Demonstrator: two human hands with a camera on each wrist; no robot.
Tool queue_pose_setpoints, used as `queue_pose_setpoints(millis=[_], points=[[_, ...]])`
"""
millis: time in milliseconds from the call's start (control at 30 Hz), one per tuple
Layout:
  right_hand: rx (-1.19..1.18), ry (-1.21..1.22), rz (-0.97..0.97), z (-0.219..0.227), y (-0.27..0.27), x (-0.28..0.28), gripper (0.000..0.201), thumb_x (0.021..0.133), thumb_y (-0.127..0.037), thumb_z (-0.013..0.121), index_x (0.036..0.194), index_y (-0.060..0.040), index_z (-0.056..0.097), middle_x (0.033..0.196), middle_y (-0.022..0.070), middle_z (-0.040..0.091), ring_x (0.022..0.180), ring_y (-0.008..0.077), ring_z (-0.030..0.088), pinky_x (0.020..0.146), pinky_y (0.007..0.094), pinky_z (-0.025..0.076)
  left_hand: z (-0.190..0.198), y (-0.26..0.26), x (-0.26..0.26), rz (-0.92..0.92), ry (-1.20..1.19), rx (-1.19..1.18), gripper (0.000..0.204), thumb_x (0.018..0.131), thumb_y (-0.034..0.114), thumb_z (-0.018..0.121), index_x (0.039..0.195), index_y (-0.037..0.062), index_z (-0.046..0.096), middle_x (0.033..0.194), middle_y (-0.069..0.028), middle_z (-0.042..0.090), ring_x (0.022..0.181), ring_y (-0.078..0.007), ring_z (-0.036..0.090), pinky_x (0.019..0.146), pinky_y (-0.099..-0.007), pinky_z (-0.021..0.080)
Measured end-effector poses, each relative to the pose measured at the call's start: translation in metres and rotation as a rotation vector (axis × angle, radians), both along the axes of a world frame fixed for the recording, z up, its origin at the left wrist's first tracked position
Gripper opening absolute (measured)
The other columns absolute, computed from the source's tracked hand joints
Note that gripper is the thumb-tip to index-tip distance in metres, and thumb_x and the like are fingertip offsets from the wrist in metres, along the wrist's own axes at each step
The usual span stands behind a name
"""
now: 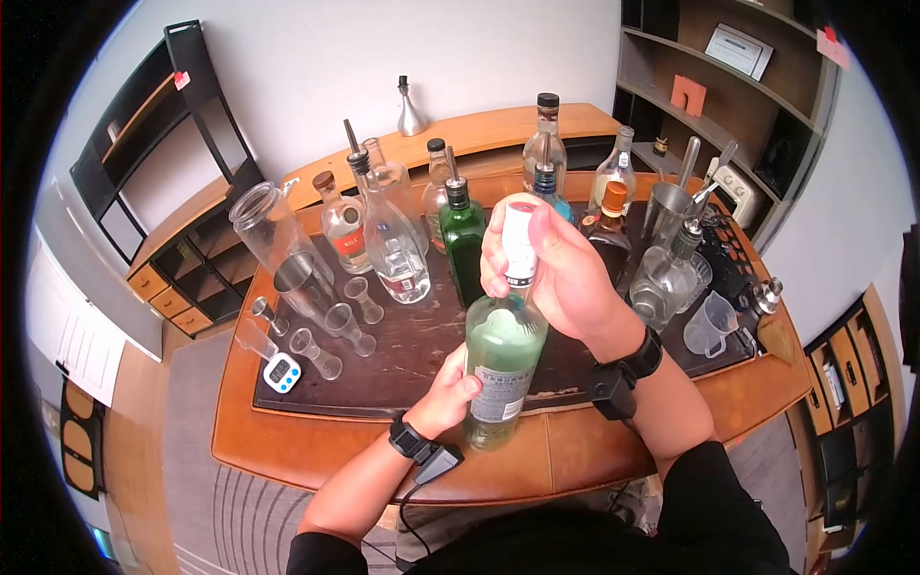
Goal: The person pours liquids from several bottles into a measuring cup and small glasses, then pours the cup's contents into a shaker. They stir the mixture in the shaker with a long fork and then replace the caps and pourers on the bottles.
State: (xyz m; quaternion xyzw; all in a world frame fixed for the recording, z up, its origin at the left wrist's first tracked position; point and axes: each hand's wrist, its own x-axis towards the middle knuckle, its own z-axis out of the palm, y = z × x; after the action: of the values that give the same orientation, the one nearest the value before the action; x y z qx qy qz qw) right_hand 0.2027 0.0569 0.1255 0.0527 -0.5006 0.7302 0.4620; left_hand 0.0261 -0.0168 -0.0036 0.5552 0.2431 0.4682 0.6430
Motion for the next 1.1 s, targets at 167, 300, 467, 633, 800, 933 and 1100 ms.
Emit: queue_pose_setpoints(millis=[167,300,467,633,800,933,1100], points=[[-0.035,-0.135,-0.152,0.011,-0.006,0.004,0.029,0.107,-0.029,0.053,0.119,-0.0028,0.053,0.091,0.0073,0.058,0.080,0.0170,0.059,0.075,0.0315,0.050,0.000,0.000,-0.002,-0.102,-0.099,-0.009,0.092,0.087,0.062,0.071,0.147,-0.0001,0.040,0.135,-0.0107,0.058,0.123,-0.0189,0.057,0.106,-0.0365,0.045],[-0.198,-0.198,-0.484,0.041,-0.034,0.003,0.026,0.104,-0.020,0.057,0.122,-0.0019,0.053,0.091,0.0050,0.059,0.080,0.0135,0.059,0.074,0.0284,0.049,0.007,-0.004,0.003,-0.052,-0.051,0.013,0.091,0.087,0.060,0.072,0.148,0.0006,0.040,0.137,-0.0100,0.057,0.126,-0.0187,0.055,0.107,-0.0371,0.044],[-0.068,-0.112,-0.555,0.031,-0.033,0.004,0.026,0.108,-0.024,0.049,0.124,-0.0026,0.051,0.084,0.0049,0.057,0.073,0.0132,0.057,0.067,0.0261,0.047,0.008,-0.007,0.005,-0.075,-0.027,0.029,0.091,0.086,0.058,0.074,0.148,0.0007,0.040,0.138,-0.0092,0.057,0.126,-0.0189,0.055,0.108,-0.0378,0.043],[-0.043,-0.033,-0.569,0.030,-0.035,0.003,0.016,0.106,-0.013,0.042,0.117,-0.0043,0.050,0.075,0.0051,0.054,0.059,0.0131,0.052,0.056,0.0277,0.045,0.006,-0.006,0.004,-0.111,-0.034,0.027,0.093,0.084,0.058,0.077,0.147,0.0001,0.041,0.138,-0.0093,0.057,0.128,-0.0195,0.054,0.109,-0.0384,0.042],[-0.057,-0.061,-0.578,0.035,-0.038,0.003,0.018,0.100,-0.008,0.041,0.116,-0.0035,0.050,0.068,0.0052,0.050,0.051,0.0133,0.047,0.049,0.0289,0.041,0.007,-0.007,0.005,-0.130,-0.039,0.058,0.092,0.085,0.056,0.077,0.148,0.0001,0.041,0.139,-0.0096,0.057,0.129,-0.0198,0.054,0.110,-0.0390,0.041],[-0.074,-0.095,-0.572,0.039,-0.039,0.005,0.021,0.099,-0.008,0.043,0.117,-0.0022,0.049,0.064,0.0047,0.047,0.044,0.0133,0.042,0.043,0.0291,0.038,0.010,-0.008,0.007,-0.142,-0.032,0.065,0.093,0.085,0.056,0.077,0.148,0.0000,0.040,0.140,-0.0098,0.056,0.129,-0.0199,0.054,0.110,-0.0394,0.041],[-0.060,-0.101,-0.491,0.039,-0.038,0.011,0.020,0.100,-0.007,0.042,0.117,-0.0035,0.051,0.064,0.0026,0.046,0.046,0.0118,0.044,0.044,0.0271,0.039,0.011,-0.007,0.008,-0.144,-0.029,0.076,0.093,0.084,0.056,0.078,0.148,-0.0001,0.040,0.139,-0.0098,0.056,0.129,-0.0197,0.054,0.110,-0.0392,0.041]])
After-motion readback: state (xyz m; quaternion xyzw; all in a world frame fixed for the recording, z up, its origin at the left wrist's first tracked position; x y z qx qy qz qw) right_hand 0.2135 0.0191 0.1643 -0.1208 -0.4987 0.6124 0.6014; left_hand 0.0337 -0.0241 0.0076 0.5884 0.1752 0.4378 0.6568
